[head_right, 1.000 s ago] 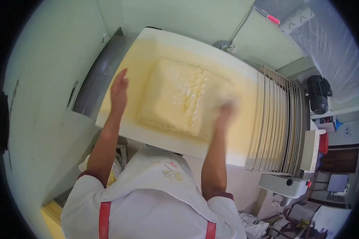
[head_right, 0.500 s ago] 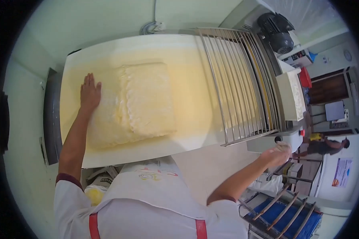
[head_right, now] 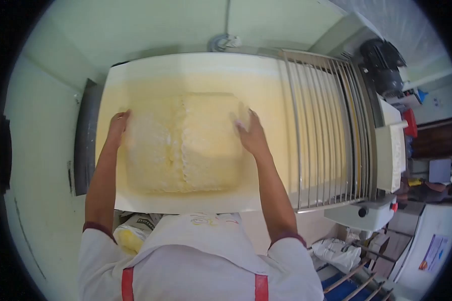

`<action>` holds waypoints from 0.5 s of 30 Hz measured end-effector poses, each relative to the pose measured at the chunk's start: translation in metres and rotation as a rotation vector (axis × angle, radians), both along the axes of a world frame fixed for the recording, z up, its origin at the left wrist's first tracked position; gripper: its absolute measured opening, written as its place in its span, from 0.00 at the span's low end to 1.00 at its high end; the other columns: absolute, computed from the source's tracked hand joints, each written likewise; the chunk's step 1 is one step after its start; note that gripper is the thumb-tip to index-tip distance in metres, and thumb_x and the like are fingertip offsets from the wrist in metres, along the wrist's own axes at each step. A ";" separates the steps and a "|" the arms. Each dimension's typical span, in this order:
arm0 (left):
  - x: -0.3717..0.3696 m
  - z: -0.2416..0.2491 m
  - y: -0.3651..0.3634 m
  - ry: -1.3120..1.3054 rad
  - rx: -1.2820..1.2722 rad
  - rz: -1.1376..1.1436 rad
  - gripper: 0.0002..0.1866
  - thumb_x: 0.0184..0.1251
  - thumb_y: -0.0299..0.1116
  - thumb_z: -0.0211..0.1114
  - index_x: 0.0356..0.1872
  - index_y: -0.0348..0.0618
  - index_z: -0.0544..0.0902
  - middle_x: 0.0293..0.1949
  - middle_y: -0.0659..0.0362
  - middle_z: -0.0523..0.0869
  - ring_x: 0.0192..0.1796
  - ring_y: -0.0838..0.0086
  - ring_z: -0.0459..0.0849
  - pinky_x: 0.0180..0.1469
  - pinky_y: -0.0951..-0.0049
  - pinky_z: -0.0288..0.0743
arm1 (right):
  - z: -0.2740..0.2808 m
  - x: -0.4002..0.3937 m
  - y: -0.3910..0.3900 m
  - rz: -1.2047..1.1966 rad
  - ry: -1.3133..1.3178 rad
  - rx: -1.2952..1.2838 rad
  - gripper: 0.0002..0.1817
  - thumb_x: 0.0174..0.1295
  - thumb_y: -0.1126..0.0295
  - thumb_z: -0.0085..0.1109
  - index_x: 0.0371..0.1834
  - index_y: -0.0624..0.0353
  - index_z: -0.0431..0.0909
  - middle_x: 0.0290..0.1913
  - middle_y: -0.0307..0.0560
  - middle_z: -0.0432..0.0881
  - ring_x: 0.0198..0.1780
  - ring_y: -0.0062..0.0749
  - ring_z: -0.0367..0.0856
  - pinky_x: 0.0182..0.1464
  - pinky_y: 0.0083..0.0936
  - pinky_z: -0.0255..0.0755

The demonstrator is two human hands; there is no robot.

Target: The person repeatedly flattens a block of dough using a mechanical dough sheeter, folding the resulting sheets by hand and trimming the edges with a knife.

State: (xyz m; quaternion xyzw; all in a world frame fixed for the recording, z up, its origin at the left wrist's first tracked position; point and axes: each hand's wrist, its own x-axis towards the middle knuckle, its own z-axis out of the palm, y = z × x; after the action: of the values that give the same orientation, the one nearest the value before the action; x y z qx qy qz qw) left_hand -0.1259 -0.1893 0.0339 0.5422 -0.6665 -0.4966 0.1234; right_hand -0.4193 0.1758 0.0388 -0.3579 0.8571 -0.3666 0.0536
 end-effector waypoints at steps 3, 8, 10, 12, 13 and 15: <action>-0.010 -0.016 -0.036 0.057 0.428 0.051 0.29 0.58 0.49 0.73 0.51 0.35 0.80 0.46 0.51 0.85 0.44 0.66 0.85 0.44 0.69 0.78 | 0.028 -0.002 -0.068 -0.179 -0.478 0.150 0.39 0.61 0.54 0.65 0.67 0.70 0.63 0.62 0.68 0.74 0.65 0.52 0.72 0.63 0.39 0.69; -0.027 0.038 -0.009 0.286 0.653 0.073 0.28 0.56 0.43 0.75 0.53 0.34 0.79 0.47 0.53 0.85 0.48 0.67 0.84 0.53 0.68 0.78 | 0.040 -0.040 -0.080 -0.187 -1.230 0.040 0.27 0.59 0.58 0.68 0.56 0.66 0.76 0.53 0.53 0.80 0.58 0.36 0.76 0.56 0.35 0.74; -0.021 0.034 -0.001 0.327 0.462 -0.051 0.28 0.57 0.38 0.74 0.56 0.35 0.77 0.50 0.53 0.84 0.51 0.66 0.83 0.54 0.67 0.78 | 0.048 -0.037 -0.079 -0.056 -1.152 0.100 0.25 0.60 0.61 0.67 0.56 0.63 0.76 0.54 0.49 0.80 0.61 0.35 0.74 0.58 0.33 0.72; -0.019 0.029 0.002 0.413 0.362 -0.093 0.28 0.58 0.34 0.73 0.58 0.35 0.75 0.51 0.52 0.83 0.52 0.66 0.83 0.54 0.66 0.78 | 0.030 -0.028 -0.073 -0.009 -1.143 -0.105 0.23 0.59 0.63 0.66 0.55 0.63 0.76 0.53 0.48 0.80 0.60 0.34 0.74 0.59 0.33 0.71; -0.017 0.025 0.008 0.468 0.374 -0.075 0.28 0.58 0.32 0.73 0.59 0.35 0.74 0.52 0.52 0.83 0.52 0.66 0.83 0.54 0.66 0.78 | 0.020 -0.024 -0.067 0.004 -1.141 -0.209 0.22 0.59 0.64 0.66 0.55 0.62 0.77 0.52 0.47 0.80 0.60 0.33 0.74 0.60 0.33 0.70; -0.014 0.019 0.019 0.490 0.447 -0.051 0.28 0.58 0.30 0.72 0.60 0.35 0.73 0.52 0.52 0.83 0.51 0.65 0.83 0.54 0.66 0.78 | 0.015 -0.025 -0.055 0.174 -1.166 -0.217 0.28 0.59 0.63 0.64 0.60 0.64 0.72 0.56 0.47 0.78 0.60 0.34 0.75 0.60 0.30 0.70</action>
State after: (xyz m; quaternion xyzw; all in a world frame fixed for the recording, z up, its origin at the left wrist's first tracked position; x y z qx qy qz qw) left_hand -0.1402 -0.1703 0.0528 0.4035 -0.5047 -0.7492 0.1455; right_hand -0.4445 0.1211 0.0542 -0.1699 0.6117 -0.5821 0.5081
